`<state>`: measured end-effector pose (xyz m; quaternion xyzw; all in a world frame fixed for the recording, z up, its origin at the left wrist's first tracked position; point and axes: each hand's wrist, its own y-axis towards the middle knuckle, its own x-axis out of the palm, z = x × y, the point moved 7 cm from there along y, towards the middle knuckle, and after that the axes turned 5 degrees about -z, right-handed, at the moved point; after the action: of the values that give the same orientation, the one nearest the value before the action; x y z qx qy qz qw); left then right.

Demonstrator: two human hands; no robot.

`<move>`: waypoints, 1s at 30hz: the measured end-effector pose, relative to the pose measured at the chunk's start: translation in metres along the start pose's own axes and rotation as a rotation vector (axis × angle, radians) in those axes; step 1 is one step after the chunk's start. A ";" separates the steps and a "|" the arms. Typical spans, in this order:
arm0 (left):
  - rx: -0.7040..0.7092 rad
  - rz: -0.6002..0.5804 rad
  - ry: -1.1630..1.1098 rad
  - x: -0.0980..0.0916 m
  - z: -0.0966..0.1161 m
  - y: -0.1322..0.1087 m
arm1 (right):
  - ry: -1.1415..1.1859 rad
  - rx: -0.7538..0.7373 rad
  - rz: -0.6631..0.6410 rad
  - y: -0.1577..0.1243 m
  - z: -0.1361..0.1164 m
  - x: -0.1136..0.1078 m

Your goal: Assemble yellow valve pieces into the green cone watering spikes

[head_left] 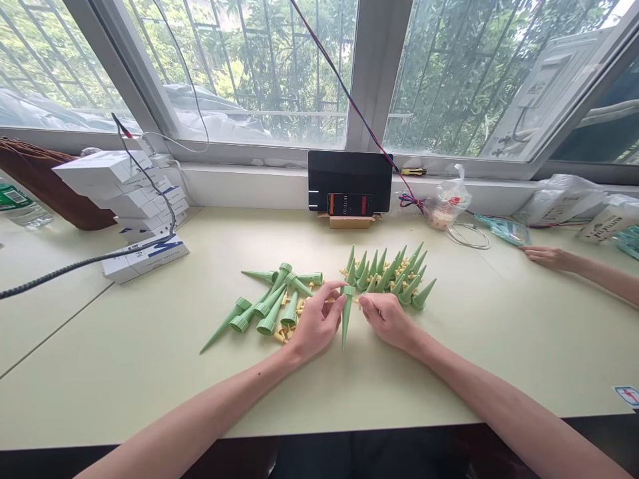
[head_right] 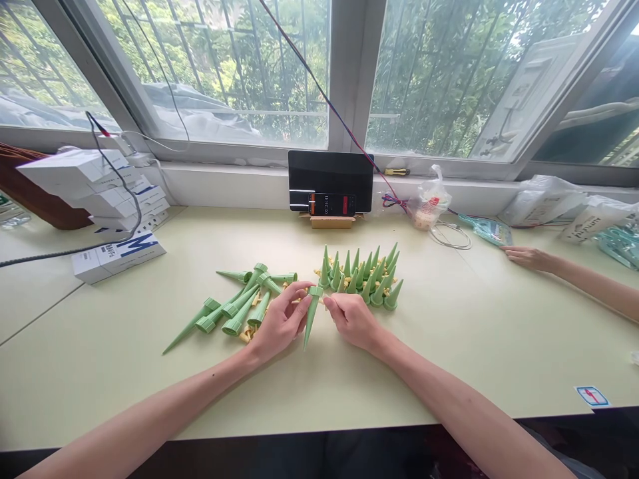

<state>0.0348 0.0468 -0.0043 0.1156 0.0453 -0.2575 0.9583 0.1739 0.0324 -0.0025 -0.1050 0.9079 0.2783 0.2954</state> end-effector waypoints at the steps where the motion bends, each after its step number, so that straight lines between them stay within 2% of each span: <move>1: -0.002 0.002 0.000 0.000 0.000 0.000 | 0.000 0.000 -0.002 0.000 0.000 0.000; 7: -0.041 0.025 -0.034 0.000 0.001 0.000 | -0.003 0.017 -0.021 0.000 -0.001 0.000; 21: -0.099 0.145 -0.164 -0.005 -0.006 0.001 | 0.008 0.044 0.037 0.002 -0.011 -0.008; 30: -0.145 0.212 -0.290 -0.010 -0.004 0.001 | -0.009 -0.053 0.080 0.000 -0.014 -0.009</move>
<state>0.0265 0.0535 -0.0067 0.0121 -0.0870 -0.1650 0.9824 0.1746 0.0251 0.0122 -0.0752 0.9023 0.3144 0.2851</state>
